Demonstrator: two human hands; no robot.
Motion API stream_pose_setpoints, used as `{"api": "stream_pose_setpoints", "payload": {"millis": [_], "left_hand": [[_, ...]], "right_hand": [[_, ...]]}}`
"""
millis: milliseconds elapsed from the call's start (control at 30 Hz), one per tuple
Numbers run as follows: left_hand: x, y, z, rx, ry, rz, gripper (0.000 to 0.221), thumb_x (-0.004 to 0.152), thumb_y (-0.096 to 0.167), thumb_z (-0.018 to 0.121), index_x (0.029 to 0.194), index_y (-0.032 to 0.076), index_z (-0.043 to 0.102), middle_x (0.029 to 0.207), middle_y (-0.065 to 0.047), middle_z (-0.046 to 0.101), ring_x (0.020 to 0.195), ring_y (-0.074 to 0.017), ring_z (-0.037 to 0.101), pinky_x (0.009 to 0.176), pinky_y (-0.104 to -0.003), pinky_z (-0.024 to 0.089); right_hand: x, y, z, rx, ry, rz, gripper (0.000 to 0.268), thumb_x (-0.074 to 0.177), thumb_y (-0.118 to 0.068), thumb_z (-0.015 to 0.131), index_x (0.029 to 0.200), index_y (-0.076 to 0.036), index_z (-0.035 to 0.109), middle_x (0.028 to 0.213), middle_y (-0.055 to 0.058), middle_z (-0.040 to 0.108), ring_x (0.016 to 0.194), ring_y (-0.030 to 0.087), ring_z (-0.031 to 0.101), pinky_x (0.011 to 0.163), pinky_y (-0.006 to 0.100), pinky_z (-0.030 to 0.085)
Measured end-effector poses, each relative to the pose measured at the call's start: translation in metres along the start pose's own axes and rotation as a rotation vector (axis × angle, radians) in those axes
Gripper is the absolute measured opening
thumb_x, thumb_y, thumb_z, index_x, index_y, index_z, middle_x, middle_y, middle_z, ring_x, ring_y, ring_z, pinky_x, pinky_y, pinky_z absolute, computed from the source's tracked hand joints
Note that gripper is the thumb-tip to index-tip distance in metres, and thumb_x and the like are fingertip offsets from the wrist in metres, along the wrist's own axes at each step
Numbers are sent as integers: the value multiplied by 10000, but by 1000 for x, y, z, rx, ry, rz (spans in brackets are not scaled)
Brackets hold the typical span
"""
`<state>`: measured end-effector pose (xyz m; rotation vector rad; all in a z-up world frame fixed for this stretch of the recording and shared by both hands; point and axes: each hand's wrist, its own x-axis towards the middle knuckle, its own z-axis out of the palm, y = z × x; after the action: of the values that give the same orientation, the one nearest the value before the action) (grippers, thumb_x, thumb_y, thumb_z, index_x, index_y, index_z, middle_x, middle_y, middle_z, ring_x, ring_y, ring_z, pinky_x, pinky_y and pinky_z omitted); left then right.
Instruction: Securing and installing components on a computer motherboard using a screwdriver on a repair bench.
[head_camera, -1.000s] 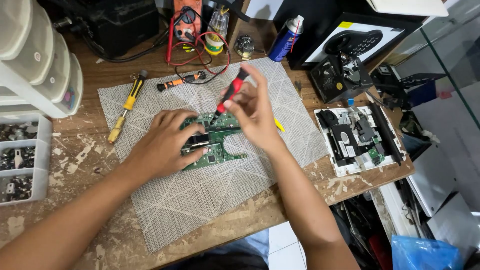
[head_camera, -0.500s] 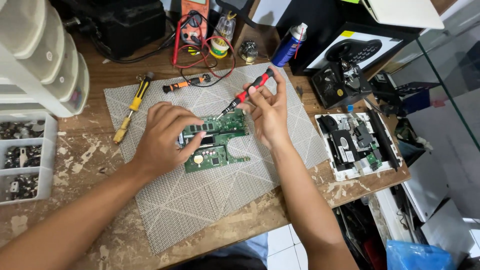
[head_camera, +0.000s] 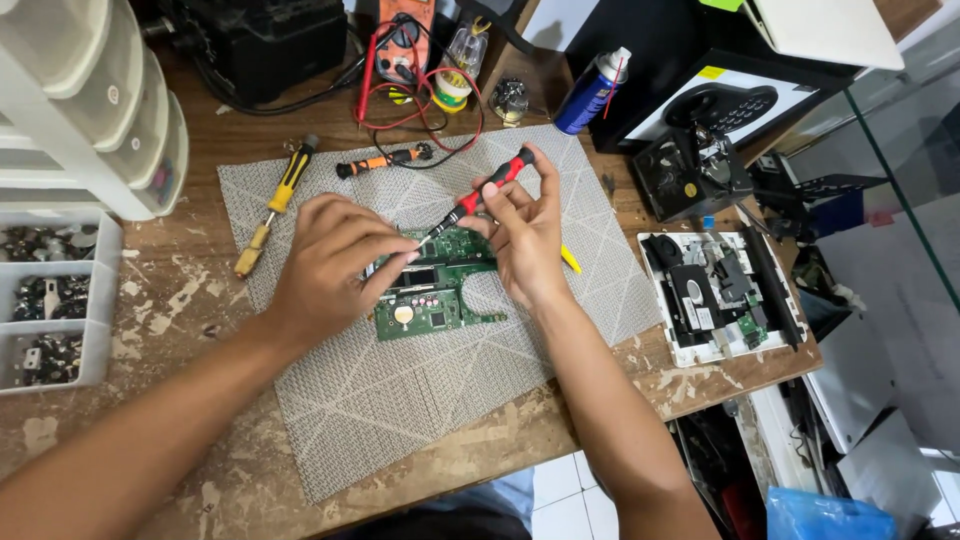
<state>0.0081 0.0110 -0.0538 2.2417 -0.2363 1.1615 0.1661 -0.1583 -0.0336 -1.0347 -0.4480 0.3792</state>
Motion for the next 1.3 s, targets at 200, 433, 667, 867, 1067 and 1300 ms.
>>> {"api": "stream_pose_setpoints", "payload": {"millis": [200,433,667,867,1067,1300], "left_hand": [[9,-17,-19,278,-98,-16,58,914,154,763,966,179,763,870,0,723,931,-208,651,1016,-474,382],[5,-23,-25,655,-299,-58,66,867,155,710,860,203,754,838,29,727,912,-165,647,1030,-423,383],[14,-17,-32,731,-526,-112,124,899,90,693,950,173,770,907,-35,749,940,-206,691,1042,-462,406],[16,-12,-35,729,-518,-112,149,879,79,706,985,161,772,931,-38,754,962,-211,698,1055,-461,399],[33,9,-37,535,-533,-125,278,909,205,632,1158,118,722,1086,-115,726,1103,-289,655,1095,-536,346],[39,27,-33,377,-806,-121,826,795,701,632,1437,197,505,1393,-217,549,1362,-391,464,1168,-665,154]], "right_hand": [[14,2,-18,-98,22,-104,733,965,39,645,1546,-146,238,1081,252,635,879,405,745,718,461,716],[11,-7,-15,-203,26,-131,750,981,51,640,1555,-188,221,1062,222,635,868,373,759,708,442,726],[8,-11,-13,-271,1,-159,761,987,65,642,1559,-204,219,1061,206,630,886,358,767,716,429,731],[7,-13,-12,-285,-7,-169,762,989,68,638,1562,-199,212,1066,204,624,895,359,767,719,430,730],[9,-13,-16,-302,-11,-197,755,1001,56,637,1565,-202,207,1048,198,619,880,350,766,704,432,730],[14,-10,-27,-344,-15,-244,716,1017,8,655,1564,-186,235,946,127,586,806,272,747,703,414,726]]}}
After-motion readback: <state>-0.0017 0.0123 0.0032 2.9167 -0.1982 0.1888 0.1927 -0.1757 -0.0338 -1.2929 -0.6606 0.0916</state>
